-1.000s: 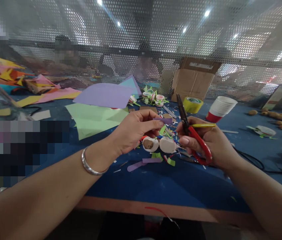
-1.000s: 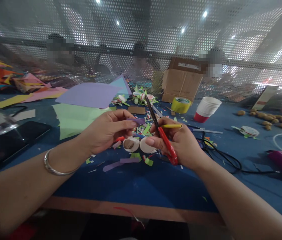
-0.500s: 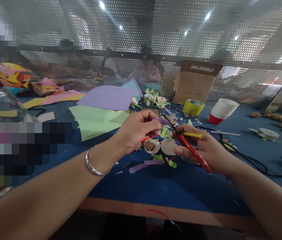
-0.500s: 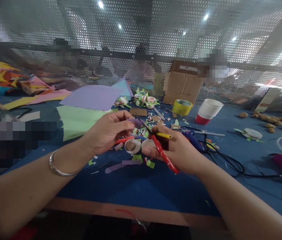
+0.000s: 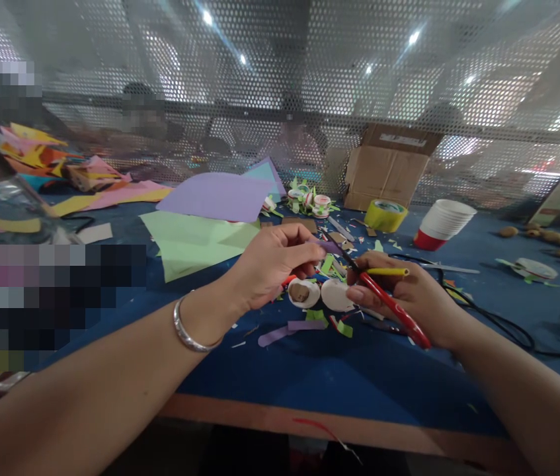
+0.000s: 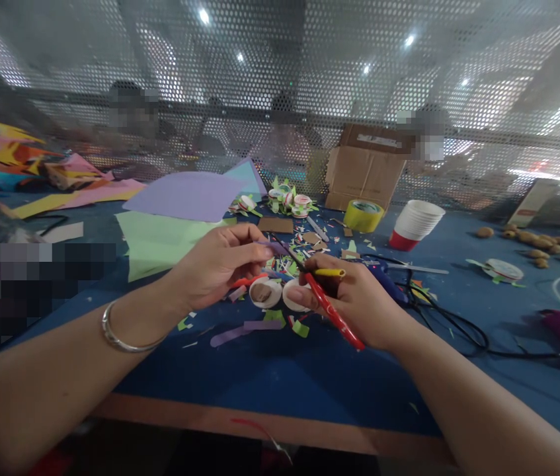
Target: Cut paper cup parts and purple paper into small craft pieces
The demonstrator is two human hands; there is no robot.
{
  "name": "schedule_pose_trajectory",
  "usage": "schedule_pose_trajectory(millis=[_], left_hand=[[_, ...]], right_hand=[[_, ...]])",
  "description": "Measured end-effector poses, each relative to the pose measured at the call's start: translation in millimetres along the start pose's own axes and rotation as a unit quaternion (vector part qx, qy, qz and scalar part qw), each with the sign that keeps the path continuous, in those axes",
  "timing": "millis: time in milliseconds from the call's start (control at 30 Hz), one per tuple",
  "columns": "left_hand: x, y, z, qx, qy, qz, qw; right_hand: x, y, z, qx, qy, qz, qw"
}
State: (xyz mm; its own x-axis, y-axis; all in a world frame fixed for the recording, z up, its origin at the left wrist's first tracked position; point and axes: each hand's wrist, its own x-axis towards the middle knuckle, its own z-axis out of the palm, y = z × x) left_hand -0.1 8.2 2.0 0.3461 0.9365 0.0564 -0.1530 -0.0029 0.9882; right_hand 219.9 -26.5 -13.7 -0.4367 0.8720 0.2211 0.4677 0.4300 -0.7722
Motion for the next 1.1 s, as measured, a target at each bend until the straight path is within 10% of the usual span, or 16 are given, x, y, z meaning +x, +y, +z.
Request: schedule_pose_trajectory(millis=[867, 1100], left_hand=[[0.0, -0.4, -1.6, 0.010, -0.002, 0.003, 1.000], [-3.9, -4.7, -2.4, 0.133, -0.041, 0.159, 0.977]], right_hand=[[-1.6, -0.7, 4.6, -0.051, 0.040, 0.010, 0.998], [2.7, -1.1, 7.9, 0.047, 0.090, 0.026, 0.994]])
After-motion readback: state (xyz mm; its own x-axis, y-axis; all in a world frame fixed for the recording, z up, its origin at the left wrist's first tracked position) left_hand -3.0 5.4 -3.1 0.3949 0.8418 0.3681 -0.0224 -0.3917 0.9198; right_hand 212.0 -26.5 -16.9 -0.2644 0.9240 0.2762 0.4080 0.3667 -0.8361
